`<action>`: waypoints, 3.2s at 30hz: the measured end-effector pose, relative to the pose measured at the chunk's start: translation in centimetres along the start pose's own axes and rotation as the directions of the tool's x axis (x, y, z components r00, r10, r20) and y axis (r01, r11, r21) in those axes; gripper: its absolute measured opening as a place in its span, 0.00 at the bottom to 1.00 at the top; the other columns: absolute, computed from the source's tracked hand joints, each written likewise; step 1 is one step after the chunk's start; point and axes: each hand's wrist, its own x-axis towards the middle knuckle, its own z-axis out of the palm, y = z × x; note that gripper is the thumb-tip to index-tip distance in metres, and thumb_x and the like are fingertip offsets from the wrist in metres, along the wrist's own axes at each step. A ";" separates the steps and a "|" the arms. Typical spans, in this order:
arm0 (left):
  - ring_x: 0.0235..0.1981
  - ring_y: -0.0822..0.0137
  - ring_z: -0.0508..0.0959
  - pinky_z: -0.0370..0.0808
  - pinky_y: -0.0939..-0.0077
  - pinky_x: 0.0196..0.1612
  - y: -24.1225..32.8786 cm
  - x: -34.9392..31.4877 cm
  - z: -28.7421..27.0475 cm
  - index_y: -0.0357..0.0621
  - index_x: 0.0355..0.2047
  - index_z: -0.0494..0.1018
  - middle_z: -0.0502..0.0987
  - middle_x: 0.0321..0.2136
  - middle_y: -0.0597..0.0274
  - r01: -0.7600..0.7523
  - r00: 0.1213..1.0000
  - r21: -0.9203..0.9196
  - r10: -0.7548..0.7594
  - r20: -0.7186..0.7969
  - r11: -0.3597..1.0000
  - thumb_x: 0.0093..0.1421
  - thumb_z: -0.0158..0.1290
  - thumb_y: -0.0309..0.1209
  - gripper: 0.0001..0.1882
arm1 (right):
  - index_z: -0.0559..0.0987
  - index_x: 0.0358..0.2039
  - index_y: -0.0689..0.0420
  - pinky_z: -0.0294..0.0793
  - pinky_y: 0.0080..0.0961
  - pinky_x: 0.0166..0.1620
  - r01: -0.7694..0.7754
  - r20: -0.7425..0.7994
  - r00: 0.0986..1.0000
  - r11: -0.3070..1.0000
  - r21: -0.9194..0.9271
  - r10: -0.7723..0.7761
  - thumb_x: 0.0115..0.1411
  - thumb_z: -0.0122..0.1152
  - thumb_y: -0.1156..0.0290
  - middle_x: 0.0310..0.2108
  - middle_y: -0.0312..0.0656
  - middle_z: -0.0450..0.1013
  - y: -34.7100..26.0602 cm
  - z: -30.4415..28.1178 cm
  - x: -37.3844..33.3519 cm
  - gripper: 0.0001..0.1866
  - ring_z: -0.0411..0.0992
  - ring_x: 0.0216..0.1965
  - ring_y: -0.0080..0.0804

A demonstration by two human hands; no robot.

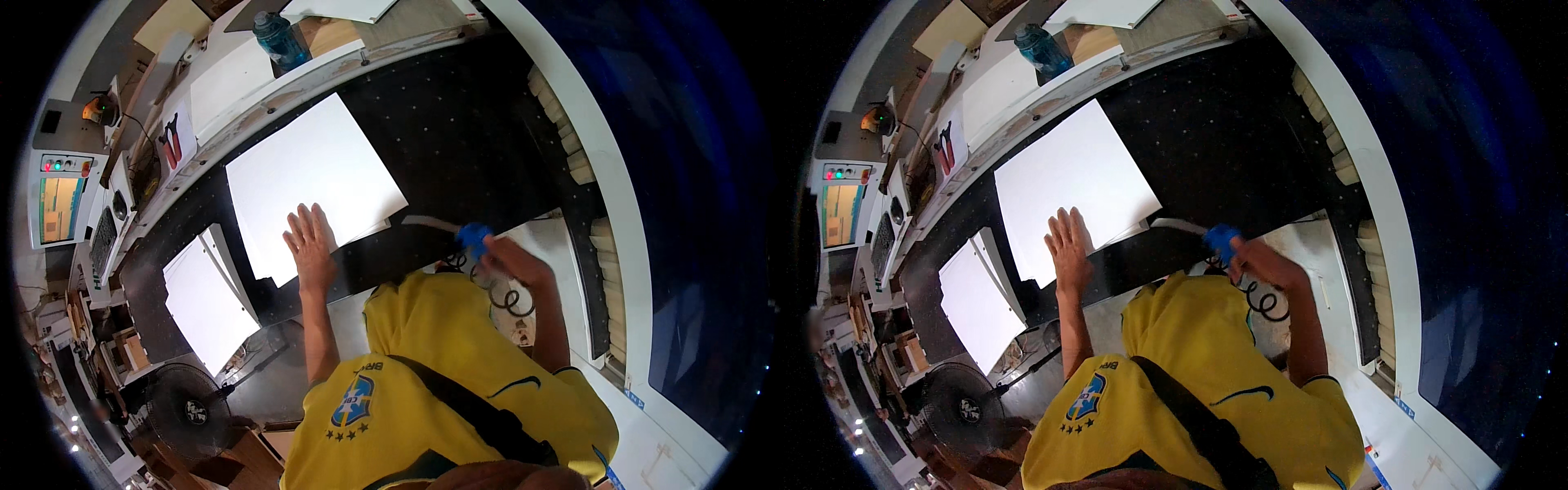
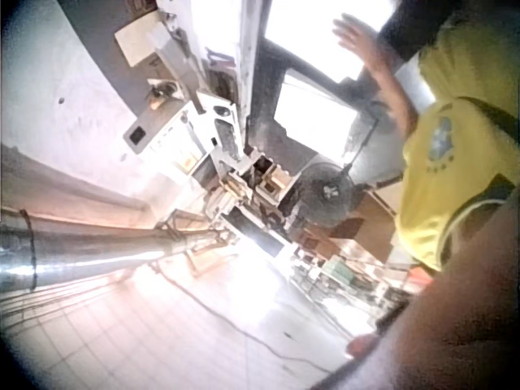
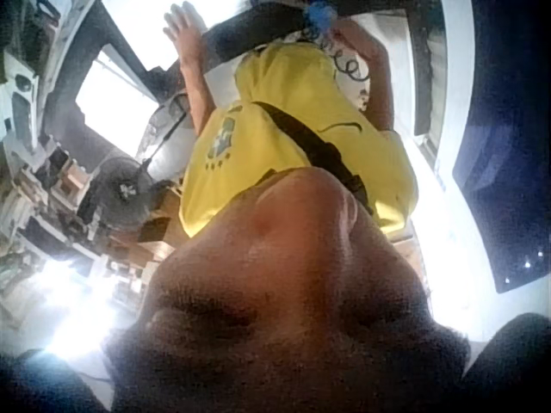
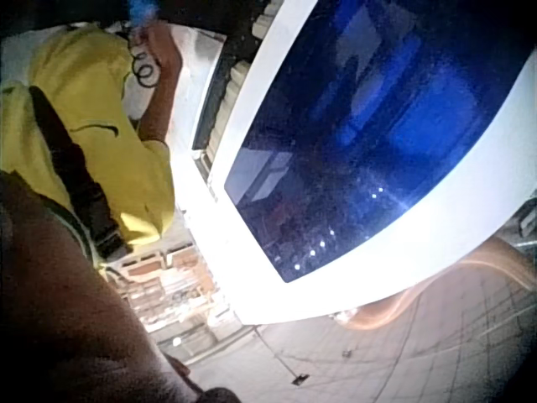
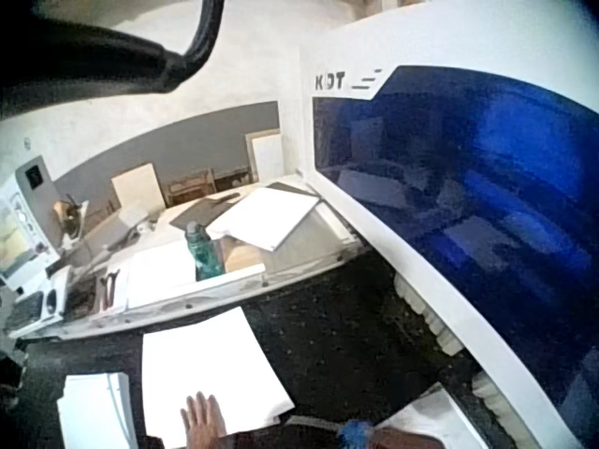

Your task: The person picks up white rectangular panels from a stack, places them on a workbench, uses a blue air gun to blow dust off each side, and then stacks them on a nearby pallet.

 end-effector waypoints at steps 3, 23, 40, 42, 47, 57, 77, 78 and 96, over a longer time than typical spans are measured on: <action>0.78 0.26 0.40 0.42 0.25 0.75 0.6 -0.2 -0.5 0.55 0.81 0.44 0.40 0.80 0.44 0.151 0.988 -0.009 -0.152 -0.023 0.988 0.55 0.50 0.12 0.55 | 0.76 0.22 0.51 0.59 0.23 0.24 -0.046 0.288 0.955 0.995 -0.085 0.069 0.77 0.39 0.36 0.17 0.32 0.67 0.0 2.2 0.4 0.37 0.60 0.18 0.18; 0.81 0.42 0.39 0.35 0.41 0.79 1.7 -4.1 1.4 0.44 0.79 0.48 0.44 0.80 0.47 -0.084 0.985 -0.046 0.076 -0.152 0.995 0.60 0.52 0.16 0.47 | 0.77 0.29 0.52 0.62 0.22 0.21 0.256 -0.853 0.494 0.909 0.329 0.169 0.69 0.55 0.33 0.33 0.42 0.85 12.5 -7.1 2.1 0.32 0.61 0.14 0.18; 0.80 0.43 0.41 0.37 0.39 0.80 2.4 -3.0 0.1 0.50 0.77 0.57 0.47 0.80 0.51 -0.225 0.972 -0.121 0.213 -0.102 0.967 0.49 0.50 0.08 0.52 | 0.75 0.63 0.61 0.77 0.34 0.47 0.469 -0.940 0.340 0.865 0.180 0.011 0.70 0.63 0.44 0.55 0.46 0.80 13.9 -11.8 8.1 0.34 0.80 0.32 0.32; 0.81 0.43 0.39 0.37 0.39 0.80 2.5 -3.2 -0.4 0.50 0.77 0.57 0.46 0.80 0.52 -0.233 0.972 -0.110 0.226 -0.072 0.966 0.52 0.47 0.07 0.51 | 0.73 0.65 0.57 0.78 0.35 0.50 0.529 -0.933 0.359 0.830 0.179 -0.028 0.71 0.63 0.46 0.58 0.46 0.78 16.5 -12.5 7.7 0.33 0.82 0.39 0.34; 0.78 0.43 0.54 0.52 0.49 0.79 -0.6 -2.7 -12.3 0.50 0.75 0.62 0.58 0.76 0.49 -0.328 0.943 -0.261 0.331 -0.036 0.908 0.56 0.46 0.09 0.45 | 0.75 0.63 0.52 0.78 0.36 0.51 0.396 -0.924 0.381 0.899 0.189 0.026 0.70 0.65 0.47 0.58 0.39 0.78 16.3 -12.7 6.6 0.29 0.81 0.49 0.34; 0.42 0.52 0.86 0.79 0.59 0.48 -11.0 19.8 -26.0 0.43 0.51 0.82 0.86 0.40 0.52 -0.213 0.743 0.171 0.273 -0.611 0.962 0.49 0.73 0.56 0.37 | 0.78 0.51 0.61 0.73 0.34 0.44 0.431 -0.956 0.291 0.898 0.087 -0.046 0.71 0.65 0.53 0.40 0.39 0.75 13.6 -11.4 8.5 0.23 0.73 0.40 0.29; 0.47 0.47 0.84 0.76 0.53 0.55 -10.2 27.8 -25.9 0.34 0.52 0.80 0.85 0.44 0.44 -0.181 0.740 0.117 0.214 -0.638 0.976 0.44 0.71 0.70 0.51 | 0.72 0.64 0.60 0.71 0.38 0.63 0.430 -0.919 0.174 0.867 -0.253 -0.354 0.68 0.56 0.77 0.65 0.51 0.67 7.4 0.6 14.8 0.23 0.69 0.65 0.44; 0.46 0.47 0.84 0.76 0.54 0.54 -9.5 27.3 -26.4 0.33 0.51 0.80 0.85 0.43 0.45 -0.180 0.769 0.095 0.200 -0.606 0.979 0.43 0.71 0.69 0.51 | 0.71 0.65 0.61 0.70 0.39 0.65 0.453 -0.914 0.259 0.875 -0.170 -0.311 0.69 0.56 0.77 0.66 0.53 0.67 6.2 0.3 15.6 0.24 0.68 0.66 0.46; 0.40 0.45 0.82 0.76 0.50 0.51 -5.6 27.5 -27.3 0.32 0.40 0.80 0.83 0.36 0.44 -0.196 0.669 0.176 0.263 -0.695 0.965 0.41 0.77 0.62 0.44 | 0.57 0.66 0.80 0.69 0.52 0.69 0.589 -0.880 0.328 0.654 0.475 0.344 0.60 0.62 0.67 0.66 0.71 0.60 -8.8 -8.6 37.2 0.41 0.64 0.67 0.64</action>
